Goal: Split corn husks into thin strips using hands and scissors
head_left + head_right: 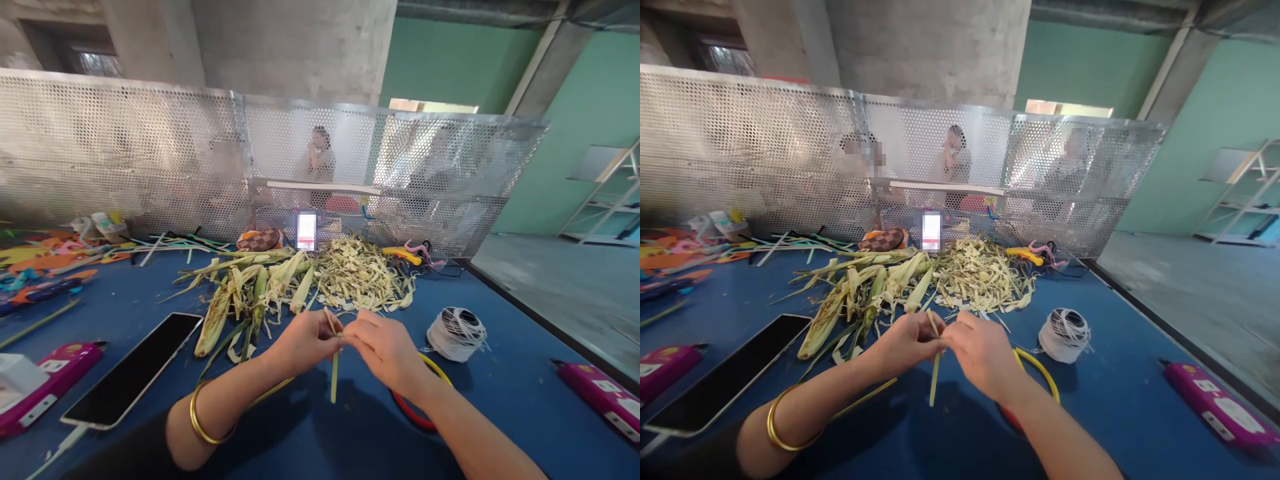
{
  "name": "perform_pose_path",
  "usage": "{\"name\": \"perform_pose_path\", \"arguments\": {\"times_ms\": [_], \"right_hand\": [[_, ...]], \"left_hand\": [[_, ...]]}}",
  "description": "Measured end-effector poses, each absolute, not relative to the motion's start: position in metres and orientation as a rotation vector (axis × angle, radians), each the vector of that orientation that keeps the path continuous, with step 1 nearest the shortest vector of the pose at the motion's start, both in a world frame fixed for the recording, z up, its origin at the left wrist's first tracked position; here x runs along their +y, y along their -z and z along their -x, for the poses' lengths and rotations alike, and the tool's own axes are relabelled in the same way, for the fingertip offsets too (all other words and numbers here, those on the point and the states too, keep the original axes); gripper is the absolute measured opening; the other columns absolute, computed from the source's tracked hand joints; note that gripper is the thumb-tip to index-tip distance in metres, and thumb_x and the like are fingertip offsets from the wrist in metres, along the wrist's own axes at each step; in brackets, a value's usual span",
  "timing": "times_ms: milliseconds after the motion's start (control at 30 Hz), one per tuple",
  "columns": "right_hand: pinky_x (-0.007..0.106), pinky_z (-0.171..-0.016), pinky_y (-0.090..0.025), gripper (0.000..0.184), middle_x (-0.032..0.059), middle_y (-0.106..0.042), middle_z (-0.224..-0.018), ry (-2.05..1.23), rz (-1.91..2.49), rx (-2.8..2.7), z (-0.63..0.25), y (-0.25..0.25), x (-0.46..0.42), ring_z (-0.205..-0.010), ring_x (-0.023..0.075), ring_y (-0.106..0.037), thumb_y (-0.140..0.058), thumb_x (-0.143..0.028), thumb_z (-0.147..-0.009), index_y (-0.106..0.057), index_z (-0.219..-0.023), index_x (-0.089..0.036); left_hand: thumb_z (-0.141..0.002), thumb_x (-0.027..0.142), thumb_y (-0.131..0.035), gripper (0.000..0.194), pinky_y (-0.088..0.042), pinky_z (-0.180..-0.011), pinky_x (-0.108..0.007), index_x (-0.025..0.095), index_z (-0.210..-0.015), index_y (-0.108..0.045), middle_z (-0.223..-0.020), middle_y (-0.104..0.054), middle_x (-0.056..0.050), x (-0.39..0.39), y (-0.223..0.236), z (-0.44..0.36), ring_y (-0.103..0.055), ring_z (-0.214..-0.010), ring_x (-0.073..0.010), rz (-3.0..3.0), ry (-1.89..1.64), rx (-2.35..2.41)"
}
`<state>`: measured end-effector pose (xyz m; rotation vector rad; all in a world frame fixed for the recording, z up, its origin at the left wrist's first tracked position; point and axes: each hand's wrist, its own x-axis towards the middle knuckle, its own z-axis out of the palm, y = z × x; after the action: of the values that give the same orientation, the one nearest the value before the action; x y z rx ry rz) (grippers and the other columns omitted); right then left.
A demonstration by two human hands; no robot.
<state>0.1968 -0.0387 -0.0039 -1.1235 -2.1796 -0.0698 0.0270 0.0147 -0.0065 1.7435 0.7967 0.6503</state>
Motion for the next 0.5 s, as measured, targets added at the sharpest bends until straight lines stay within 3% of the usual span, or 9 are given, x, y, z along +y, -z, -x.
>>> {"name": "perform_pose_path", "arguments": {"times_ms": [133, 333, 500], "right_hand": [[0.023, -0.058, -0.034, 0.020, -0.0014, -0.048, -0.067, -0.361, 1.140, -2.029, -0.206, -0.002, -0.030, -0.061, 0.0111, -0.046, -0.054, -0.026, -0.087, -0.062, -0.070, -0.019], [0.023, -0.047, -0.029, 0.026, -0.0060, -0.042, -0.048, -0.993, 1.258, -1.613, -0.211, 0.008, -0.016, -0.047, 0.0101, -0.038, -0.068, -0.041, -0.070, -0.059, -0.064, -0.018], [0.023, -0.046, -0.030, 0.027, -0.0063, -0.042, -0.045, -1.016, 1.309, -1.600, -0.204, 0.021, -0.014, -0.044, 0.0098, -0.038, -0.060, -0.040, -0.076, -0.054, -0.060, -0.019]], "left_hand": [[-0.064, 0.027, -0.067, 0.018, -0.045, -0.055, -0.024, 0.016, -0.069, -0.055, -0.057, -0.060, 0.003, 0.008, 0.004, -0.027, -0.057, -0.053, -0.0117, -1.630, -0.496, 0.656], [-0.063, 0.033, -0.075, 0.030, -0.047, -0.058, -0.025, 0.015, -0.074, -0.053, -0.060, -0.063, 0.000, 0.002, -0.003, -0.027, -0.059, -0.055, -0.0115, -1.471, -0.533, 0.512], [-0.067, 0.033, -0.070, 0.025, -0.048, -0.060, -0.025, 0.013, -0.079, -0.061, -0.064, -0.063, -0.001, 0.007, -0.007, -0.027, -0.058, -0.058, -0.0112, -1.525, -0.736, 0.621]]}}
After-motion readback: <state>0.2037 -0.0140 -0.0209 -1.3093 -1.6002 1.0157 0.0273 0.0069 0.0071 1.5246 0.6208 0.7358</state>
